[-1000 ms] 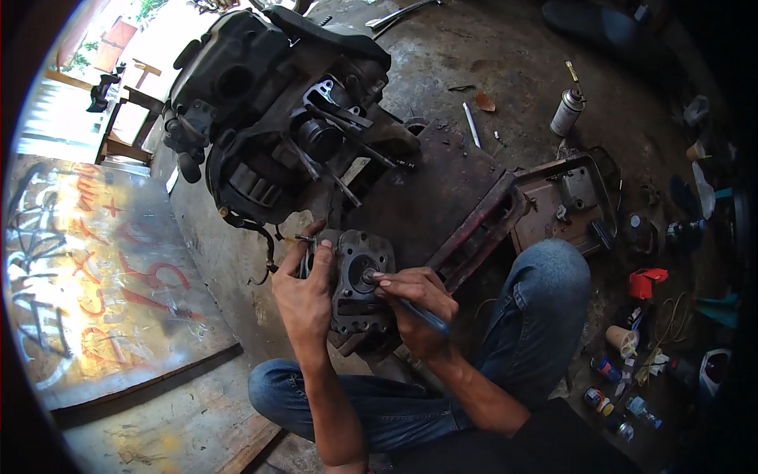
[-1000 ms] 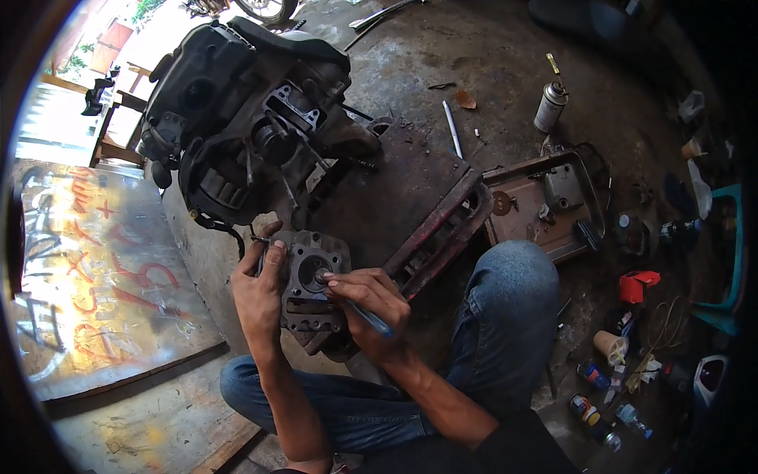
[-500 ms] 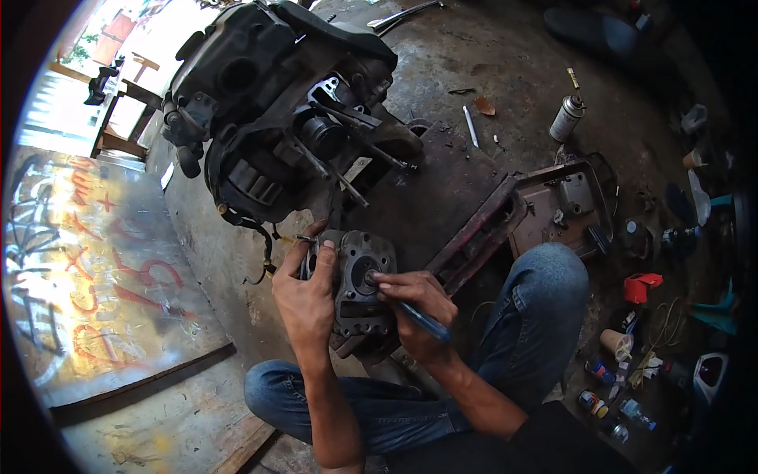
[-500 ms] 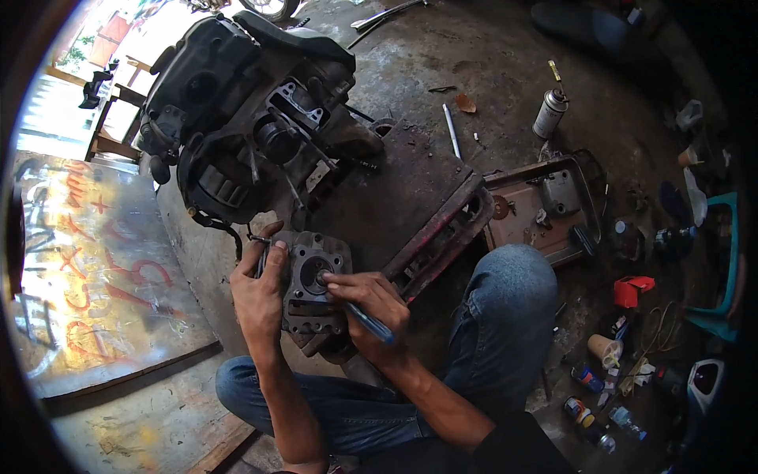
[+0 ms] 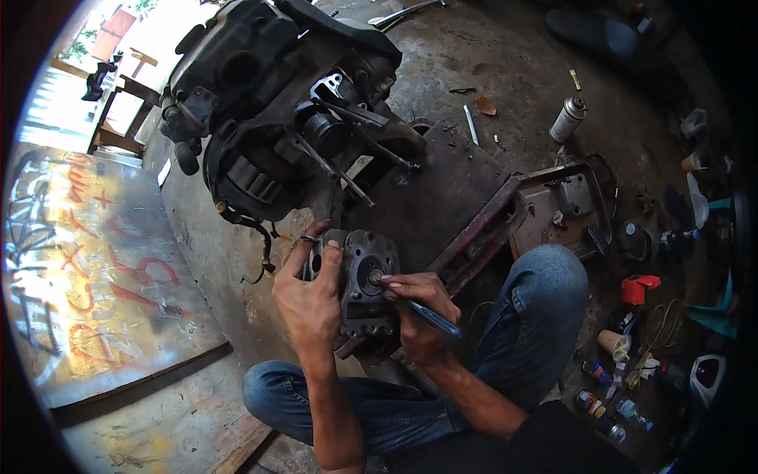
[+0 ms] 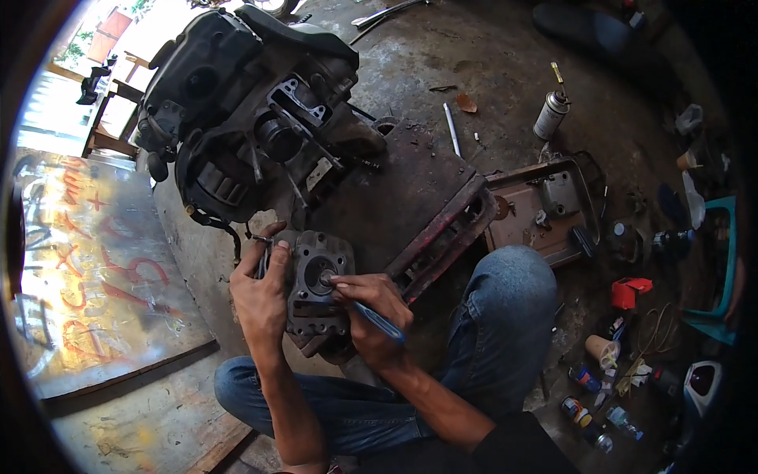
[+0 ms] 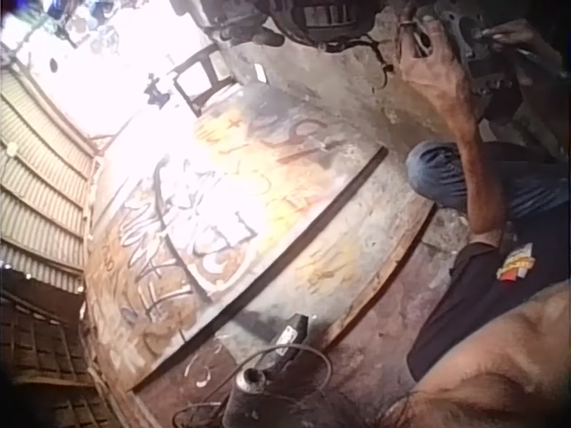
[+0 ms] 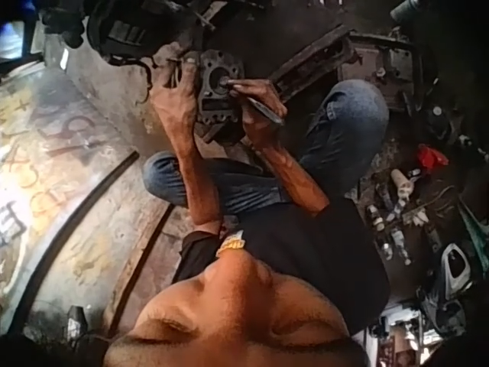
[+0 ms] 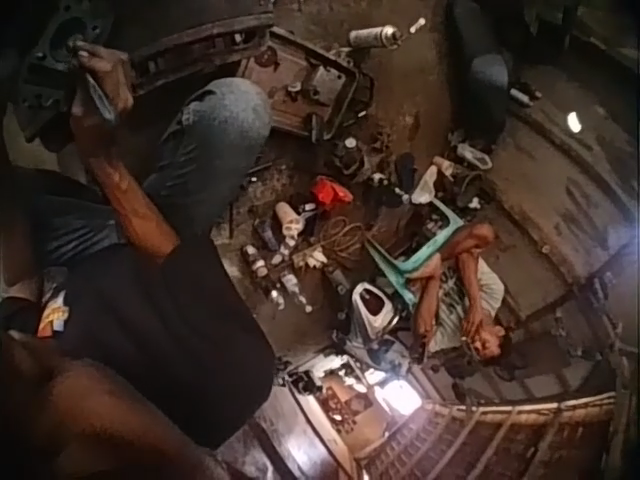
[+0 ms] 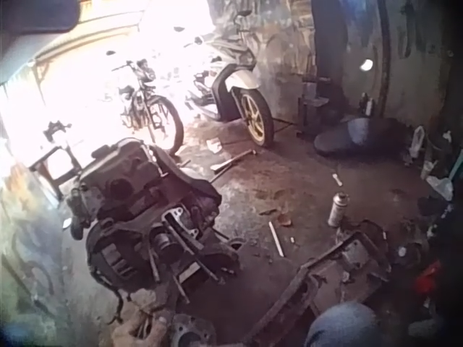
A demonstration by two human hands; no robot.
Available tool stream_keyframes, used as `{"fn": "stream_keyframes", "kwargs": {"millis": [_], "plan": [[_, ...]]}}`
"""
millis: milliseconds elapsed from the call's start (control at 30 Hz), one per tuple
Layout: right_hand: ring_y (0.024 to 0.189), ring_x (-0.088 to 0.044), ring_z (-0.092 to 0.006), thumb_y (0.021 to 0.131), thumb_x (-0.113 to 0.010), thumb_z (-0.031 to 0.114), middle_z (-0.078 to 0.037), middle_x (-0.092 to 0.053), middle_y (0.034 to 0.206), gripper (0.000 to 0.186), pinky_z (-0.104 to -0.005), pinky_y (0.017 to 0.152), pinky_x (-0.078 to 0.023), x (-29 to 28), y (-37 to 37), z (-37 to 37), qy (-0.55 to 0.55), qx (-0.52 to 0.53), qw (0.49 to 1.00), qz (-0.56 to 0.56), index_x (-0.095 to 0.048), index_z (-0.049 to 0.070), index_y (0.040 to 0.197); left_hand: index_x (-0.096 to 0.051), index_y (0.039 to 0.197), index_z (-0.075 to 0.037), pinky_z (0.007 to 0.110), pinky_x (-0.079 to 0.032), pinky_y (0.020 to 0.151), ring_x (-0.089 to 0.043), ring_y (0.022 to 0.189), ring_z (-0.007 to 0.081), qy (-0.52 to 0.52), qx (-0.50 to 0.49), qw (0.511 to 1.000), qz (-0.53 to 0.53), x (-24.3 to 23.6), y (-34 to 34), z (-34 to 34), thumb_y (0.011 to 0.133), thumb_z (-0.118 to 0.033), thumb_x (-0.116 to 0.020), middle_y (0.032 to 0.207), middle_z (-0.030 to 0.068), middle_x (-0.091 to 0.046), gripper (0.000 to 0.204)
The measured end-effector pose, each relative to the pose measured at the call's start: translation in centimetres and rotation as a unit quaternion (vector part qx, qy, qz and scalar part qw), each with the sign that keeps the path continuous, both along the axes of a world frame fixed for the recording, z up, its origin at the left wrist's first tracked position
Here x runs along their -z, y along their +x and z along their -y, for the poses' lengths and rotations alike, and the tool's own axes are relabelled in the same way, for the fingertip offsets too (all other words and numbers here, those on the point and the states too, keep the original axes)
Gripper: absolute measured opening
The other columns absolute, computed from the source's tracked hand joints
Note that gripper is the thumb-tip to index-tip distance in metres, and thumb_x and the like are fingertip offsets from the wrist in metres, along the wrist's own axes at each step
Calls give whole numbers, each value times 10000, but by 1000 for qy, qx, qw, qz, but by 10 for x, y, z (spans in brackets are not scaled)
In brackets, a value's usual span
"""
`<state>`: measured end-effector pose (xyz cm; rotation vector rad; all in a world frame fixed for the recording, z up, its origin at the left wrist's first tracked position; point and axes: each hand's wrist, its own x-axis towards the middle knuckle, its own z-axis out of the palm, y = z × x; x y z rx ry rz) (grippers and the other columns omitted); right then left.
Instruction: Cleaning or repairing a motorcycle engine cylinder head.
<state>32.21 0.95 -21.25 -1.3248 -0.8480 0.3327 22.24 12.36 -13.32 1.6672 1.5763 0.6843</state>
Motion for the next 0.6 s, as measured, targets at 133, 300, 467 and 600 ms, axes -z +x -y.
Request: {"fn": "stream_keyframes", "kwargs": {"millis": [133, 300, 467, 600], "plan": [[965, -797, -265, 865, -824, -111, -130, -837, 1082, 262, -373, 865, -611, 4, -2, 2, 6, -9, 1000, 19, -714, 51, 1039, -789, 1337, -56, 285, -516, 887, -618, 922, 113, -42, -15, 999, 18, -6, 3, -1, 1060, -253, -742, 989, 43, -735, 344], [953, -796, -264, 846, -812, -134, -128, -838, 1080, 285, -364, 850, -619, 4, 2, -6, 17, -5, 999, 44, -725, 44, 1050, -788, 1335, -50, 280, -514, 870, -611, 906, 112, -49, -7, 998, 32, -7, 4, -2, 1058, -251, -741, 972, 38, -723, 346], [942, -794, -266, 838, -793, -140, -125, -839, 1095, 291, -357, 847, -620, 8, 1, -5, 20, -2, 999, 46, -736, 36, 1063, -777, 1330, -6, 262, -525, 872, -664, 934, 118, -68, -11, 997, 20, -7, 5, -3, 1067, -238, -736, 1009, 52, -759, 353], [944, -794, -267, 832, -795, -141, -120, -838, 1095, 302, -362, 839, -623, 6, 1, -6, 31, -9, 999, 38, -742, 28, 1077, -781, 1327, -14, 269, -523, 891, -653, 951, 120, -45, 3, 998, 33, -6, -1, -7, 1069, -223, -732, 1011, 41, -753, 336]]}}
